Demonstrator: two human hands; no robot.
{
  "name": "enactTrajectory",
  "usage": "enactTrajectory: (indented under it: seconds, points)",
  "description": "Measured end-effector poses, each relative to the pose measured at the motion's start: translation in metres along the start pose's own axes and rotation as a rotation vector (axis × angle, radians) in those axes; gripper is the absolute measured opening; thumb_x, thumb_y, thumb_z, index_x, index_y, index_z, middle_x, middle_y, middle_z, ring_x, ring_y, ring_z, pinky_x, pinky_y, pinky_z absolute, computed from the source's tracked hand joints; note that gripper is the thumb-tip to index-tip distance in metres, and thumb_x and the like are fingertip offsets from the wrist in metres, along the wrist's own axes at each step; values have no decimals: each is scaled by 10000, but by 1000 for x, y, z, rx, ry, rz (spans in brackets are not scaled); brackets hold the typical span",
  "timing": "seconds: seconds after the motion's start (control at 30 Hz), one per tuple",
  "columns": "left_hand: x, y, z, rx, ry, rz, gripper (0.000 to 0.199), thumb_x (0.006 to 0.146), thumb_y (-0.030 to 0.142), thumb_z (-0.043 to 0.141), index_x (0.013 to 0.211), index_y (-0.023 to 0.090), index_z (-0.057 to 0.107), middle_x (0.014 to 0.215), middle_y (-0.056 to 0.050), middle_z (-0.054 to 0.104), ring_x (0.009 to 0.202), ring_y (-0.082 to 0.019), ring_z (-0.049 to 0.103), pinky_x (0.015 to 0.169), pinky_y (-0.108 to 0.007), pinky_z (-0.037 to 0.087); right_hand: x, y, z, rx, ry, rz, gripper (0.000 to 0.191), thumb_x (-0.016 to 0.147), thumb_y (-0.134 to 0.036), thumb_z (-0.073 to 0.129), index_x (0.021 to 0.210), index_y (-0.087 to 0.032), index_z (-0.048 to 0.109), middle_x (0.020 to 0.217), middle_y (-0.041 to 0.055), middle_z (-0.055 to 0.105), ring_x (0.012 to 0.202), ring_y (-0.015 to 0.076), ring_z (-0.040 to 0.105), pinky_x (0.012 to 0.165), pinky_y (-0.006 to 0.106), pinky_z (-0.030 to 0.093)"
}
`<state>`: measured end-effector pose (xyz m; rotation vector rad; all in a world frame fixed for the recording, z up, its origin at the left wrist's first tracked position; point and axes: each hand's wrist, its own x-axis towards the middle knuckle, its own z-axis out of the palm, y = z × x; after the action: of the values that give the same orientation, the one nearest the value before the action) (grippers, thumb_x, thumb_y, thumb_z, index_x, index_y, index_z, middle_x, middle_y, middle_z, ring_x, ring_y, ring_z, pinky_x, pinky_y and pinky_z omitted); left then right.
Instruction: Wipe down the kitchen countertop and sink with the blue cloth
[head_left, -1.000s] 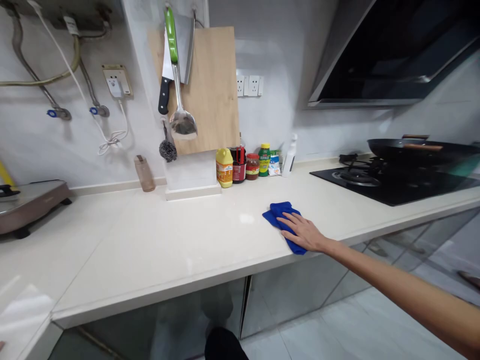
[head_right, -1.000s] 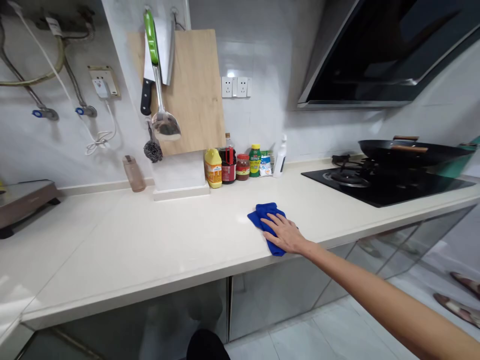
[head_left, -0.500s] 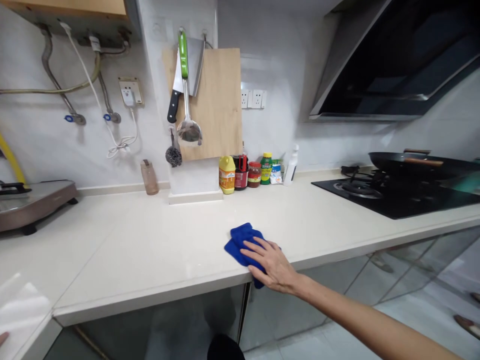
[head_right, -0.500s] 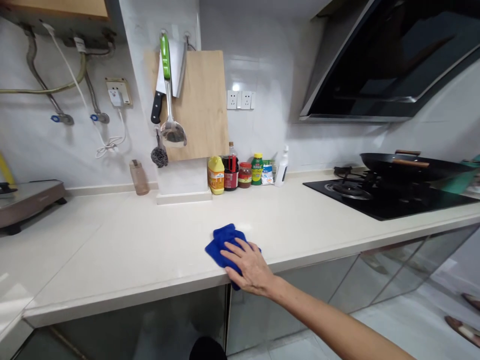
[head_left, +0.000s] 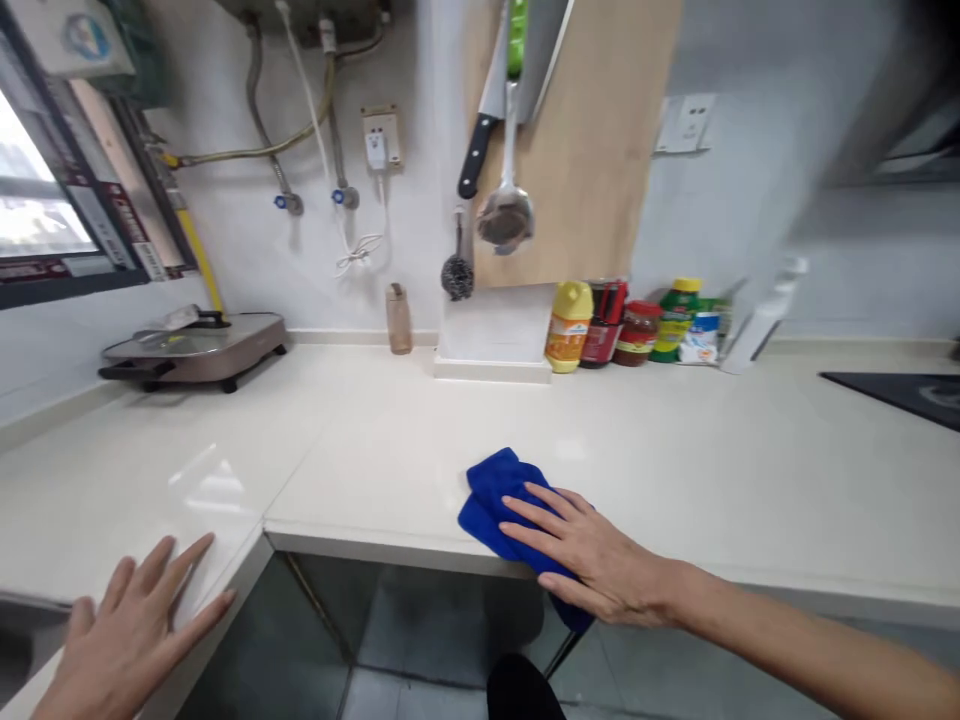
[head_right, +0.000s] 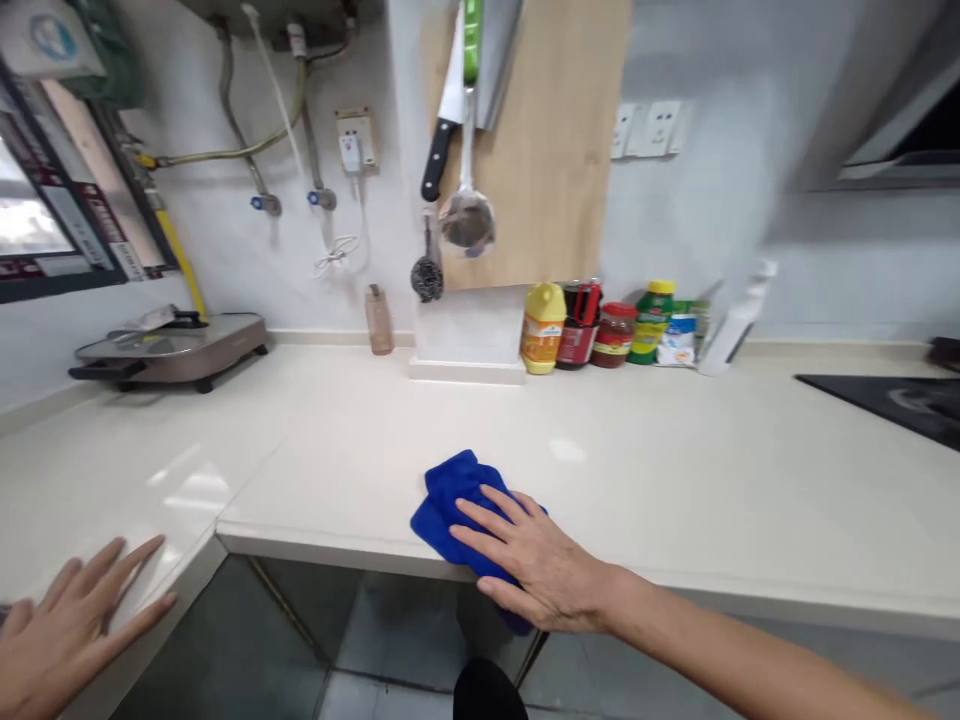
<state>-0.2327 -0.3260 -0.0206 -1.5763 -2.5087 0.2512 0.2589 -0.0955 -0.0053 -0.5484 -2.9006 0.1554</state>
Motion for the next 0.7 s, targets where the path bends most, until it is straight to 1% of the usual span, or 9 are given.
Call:
enactTrajectory:
  seconds: [0.07,0.1,0.17,0.23,0.37,0.5,0.7]
  points:
    - [0,7,1,18,31,-90,695,958,488,-15,1573,242,196,1629,-112,214,1468,-419,176,1064,-585,244,7,3,-1,7,-56,-18,536,1010,-440,394,1534,-426,280,1612,-32,253,1494,317,159,1158,612,245]
    - [0,10,0,22,39,-115,685,964,489,32,1570,223,213,1626,-127,216,1467,-417,187,1066,-570,256,14,3,0,11,-75,-28,523,1019,-420,374,1533,-430,279,1613,-42,248,1499,307,143,1168,609,231]
    - [-1,16,-4,11,38,-126,676,956,519,174,1560,226,252,1616,-136,234,1460,-434,196,1064,-584,262,33,-3,2,22,-88,-57,506,1028,-395,350,1528,-436,289,1612,-54,251,1502,292,131,1178,605,216]
    - [-2,19,-8,-25,43,-126,702,927,553,279,1551,231,284,1606,-145,253,1455,-456,196,1066,-614,253,61,-15,7,38,-84,-109,495,1030,-390,346,1522,-434,310,1609,-55,266,1501,288,137,1180,604,212]
    - [-4,21,-10,-130,46,-110,780,876,649,347,1529,222,348,1594,-183,271,1450,-503,173,1081,-680,200,130,-51,21,69,-83,-252,494,1027,-419,355,1520,-393,341,1606,-33,285,1496,296,150,1182,597,195]
    - [-9,25,-15,-180,52,-123,787,861,647,414,1514,209,383,1586,-200,284,1451,-509,166,1110,-684,161,201,-91,37,80,-107,-365,509,1024,-430,337,1525,-342,352,1619,-34,254,1493,302,130,1186,592,159]
    - [-14,30,-25,-264,31,-133,802,845,614,485,1523,203,361,1594,-206,268,1459,-508,135,1123,-701,126,287,-141,56,121,-103,-388,506,1028,-428,289,1521,-340,361,1607,-33,288,1481,297,163,1173,588,186]
